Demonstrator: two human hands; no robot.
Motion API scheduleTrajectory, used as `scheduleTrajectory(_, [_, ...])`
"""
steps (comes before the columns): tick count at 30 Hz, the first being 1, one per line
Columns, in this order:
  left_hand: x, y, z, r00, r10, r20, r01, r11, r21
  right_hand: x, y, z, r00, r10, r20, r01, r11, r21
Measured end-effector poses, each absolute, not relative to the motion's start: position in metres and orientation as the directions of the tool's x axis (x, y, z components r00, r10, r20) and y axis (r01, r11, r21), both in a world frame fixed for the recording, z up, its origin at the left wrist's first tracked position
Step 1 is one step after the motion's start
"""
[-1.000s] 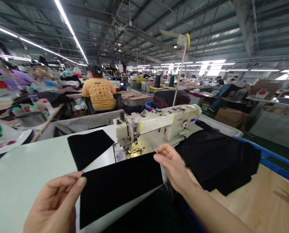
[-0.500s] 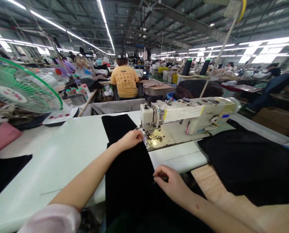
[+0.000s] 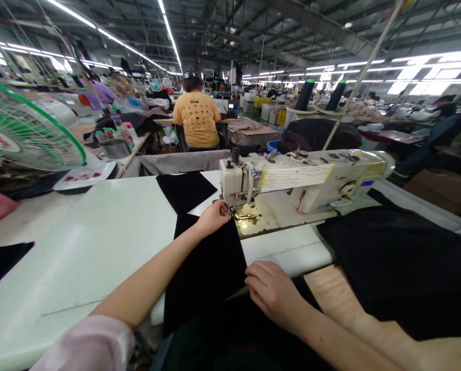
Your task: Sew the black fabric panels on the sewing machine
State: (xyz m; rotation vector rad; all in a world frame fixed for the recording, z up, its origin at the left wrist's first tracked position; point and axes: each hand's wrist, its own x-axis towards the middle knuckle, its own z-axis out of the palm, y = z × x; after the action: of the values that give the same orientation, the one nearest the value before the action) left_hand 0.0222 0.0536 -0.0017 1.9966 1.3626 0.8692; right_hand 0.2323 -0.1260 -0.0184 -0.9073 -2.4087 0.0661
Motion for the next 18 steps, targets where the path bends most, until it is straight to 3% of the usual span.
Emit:
scheduleTrajectory(5, [0.024, 0.066, 0.0, 0.263, 0.95, 0.165, 0.589, -0.294, 0.753, 0.232, -0.124, -0.023, -0.586, 0.641, 0.496, 0.568, 0.761, -0.313])
scheduleTrajectory(14, [0.026, 0.058, 0.003, 0.224, 0.961, 0.162, 0.635, -0.27, 0.724, 0.232, -0.124, -0.024, -0.602, 0.619, 0.504, 0.554, 0.779, -0.295])
scheduleTrajectory(18, [0.031, 0.039, 0.016, 0.152, 0.963, 0.221, 0.713, -0.262, 0.651, 0.232, -0.125, -0.024, -0.599, 0.624, 0.501, 0.561, 0.774, -0.293])
